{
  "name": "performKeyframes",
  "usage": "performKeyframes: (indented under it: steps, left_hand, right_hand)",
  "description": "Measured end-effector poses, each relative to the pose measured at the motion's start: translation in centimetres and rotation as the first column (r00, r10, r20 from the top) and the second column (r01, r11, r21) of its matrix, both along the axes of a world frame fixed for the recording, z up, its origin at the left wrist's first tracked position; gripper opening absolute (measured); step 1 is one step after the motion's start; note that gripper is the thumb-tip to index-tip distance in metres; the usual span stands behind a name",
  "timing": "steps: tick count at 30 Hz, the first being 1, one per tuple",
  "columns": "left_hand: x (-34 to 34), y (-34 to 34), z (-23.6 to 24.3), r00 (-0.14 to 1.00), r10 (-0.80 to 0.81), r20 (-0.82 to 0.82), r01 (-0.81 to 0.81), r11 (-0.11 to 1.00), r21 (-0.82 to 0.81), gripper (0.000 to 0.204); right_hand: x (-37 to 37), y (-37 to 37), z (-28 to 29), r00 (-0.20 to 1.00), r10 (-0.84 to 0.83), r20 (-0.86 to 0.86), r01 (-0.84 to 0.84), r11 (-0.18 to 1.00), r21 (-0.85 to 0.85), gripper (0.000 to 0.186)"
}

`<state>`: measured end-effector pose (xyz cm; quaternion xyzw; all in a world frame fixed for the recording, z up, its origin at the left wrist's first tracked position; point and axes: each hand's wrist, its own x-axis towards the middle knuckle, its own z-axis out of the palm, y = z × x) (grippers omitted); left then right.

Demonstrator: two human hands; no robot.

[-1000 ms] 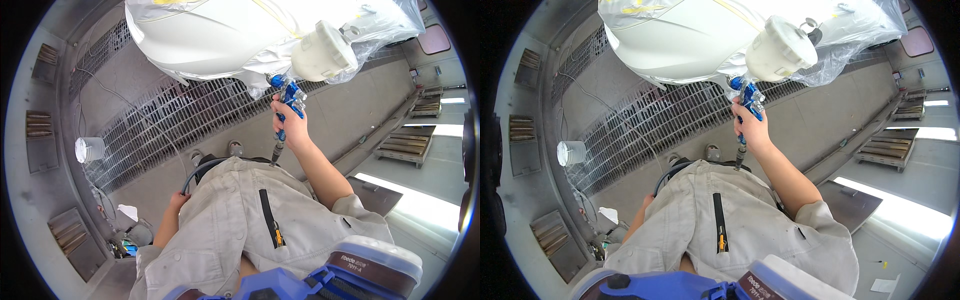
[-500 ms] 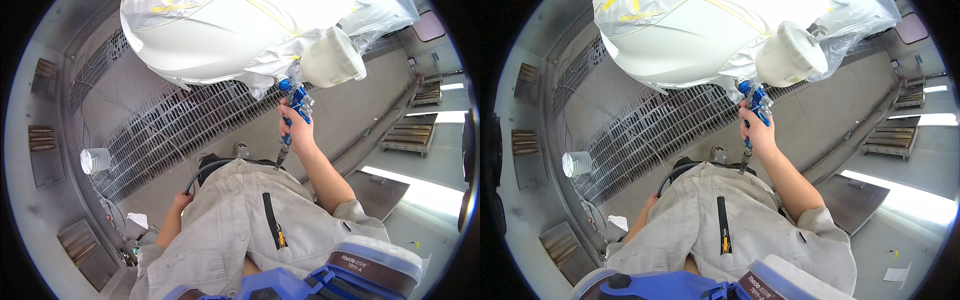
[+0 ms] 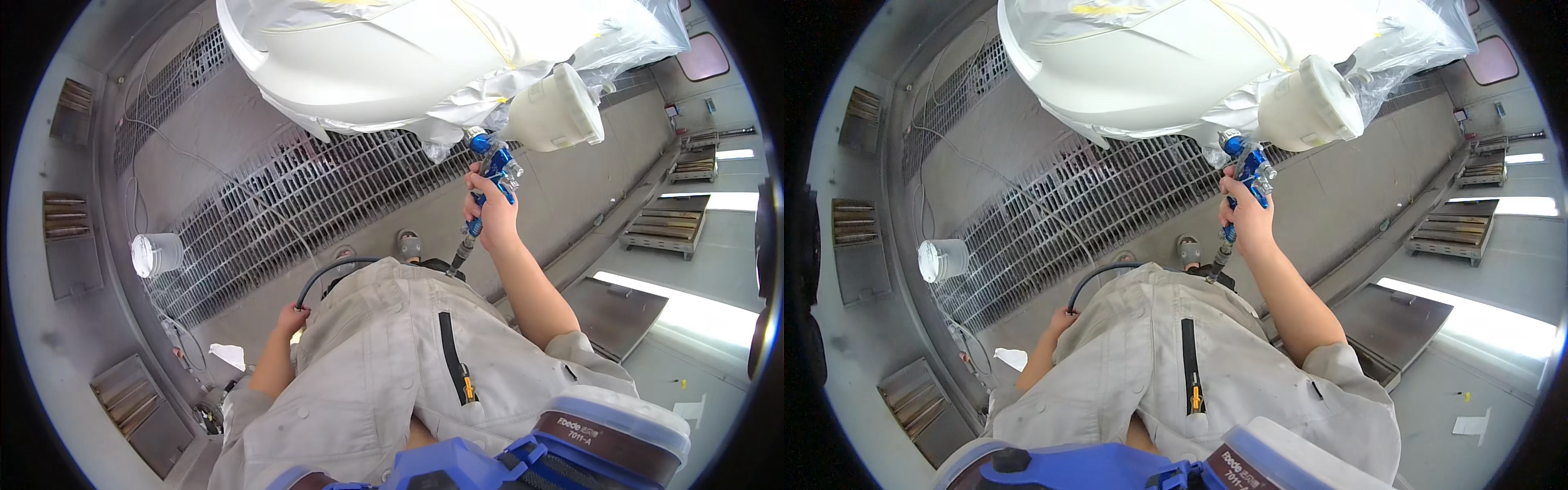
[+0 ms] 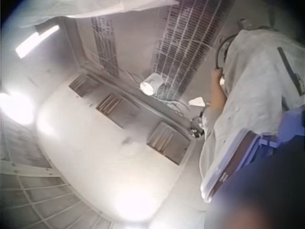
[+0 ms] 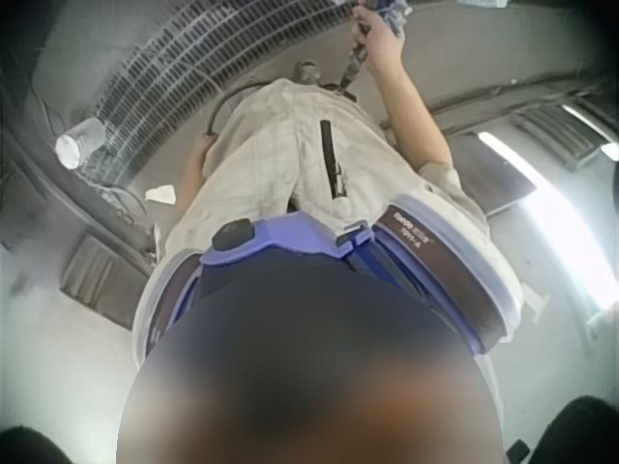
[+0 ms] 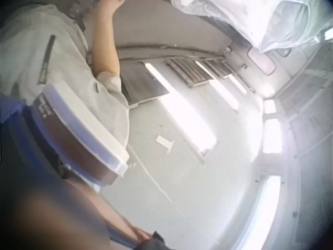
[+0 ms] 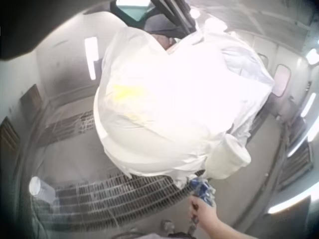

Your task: The person uses a spray gun to apply white paint to a car's hood and front bumper in a paint booth. The car is masked with plastic sheeting and tape. The person moves around the vehicle to cover different areas with even strokes.

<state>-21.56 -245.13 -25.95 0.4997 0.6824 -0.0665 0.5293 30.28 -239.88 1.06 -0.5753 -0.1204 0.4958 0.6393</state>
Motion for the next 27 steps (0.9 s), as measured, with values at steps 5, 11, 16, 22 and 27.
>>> performKeyframes:
  steps: [5,11,16,22,27]
  left_hand:
    - [-3.8,-0.4,-1.0,0.998,-0.019,0.052,0.018,1.0,0.018,0.018]
    - [-7.3,0.6,-1.3,0.992,0.013,0.122,-0.012,1.0,-0.013,0.031]
    - [-10.2,2.9,-2.0,0.994,-0.014,0.108,0.011,0.999,0.032,0.034]
    - [-14.3,4.9,-1.7,0.995,-0.083,0.06,0.083,0.997,0.007,0.027]
    - [-16.2,5.1,-1.9,0.994,-0.099,0.039,0.097,0.994,0.045,0.025]
  right_hand:
    - [-3.3,1.2,-0.4,1.0,0.017,-0.007,-0.018,0.999,-0.031,0.021]
    - [-7.1,2.2,-0.3,0.999,0.036,0.009,-0.036,0.999,-0.032,0.022]
    - [-10.6,2.8,-0.4,1.0,-0.012,0.029,0.013,1.0,-0.021,0.022]
    - [-14.3,3.1,-0.7,0.999,-0.028,0.037,0.029,1.0,-0.011,0.022]
    - [-16.1,2.8,-0.6,0.998,-0.026,0.051,0.026,1.0,-0.009,0.022]
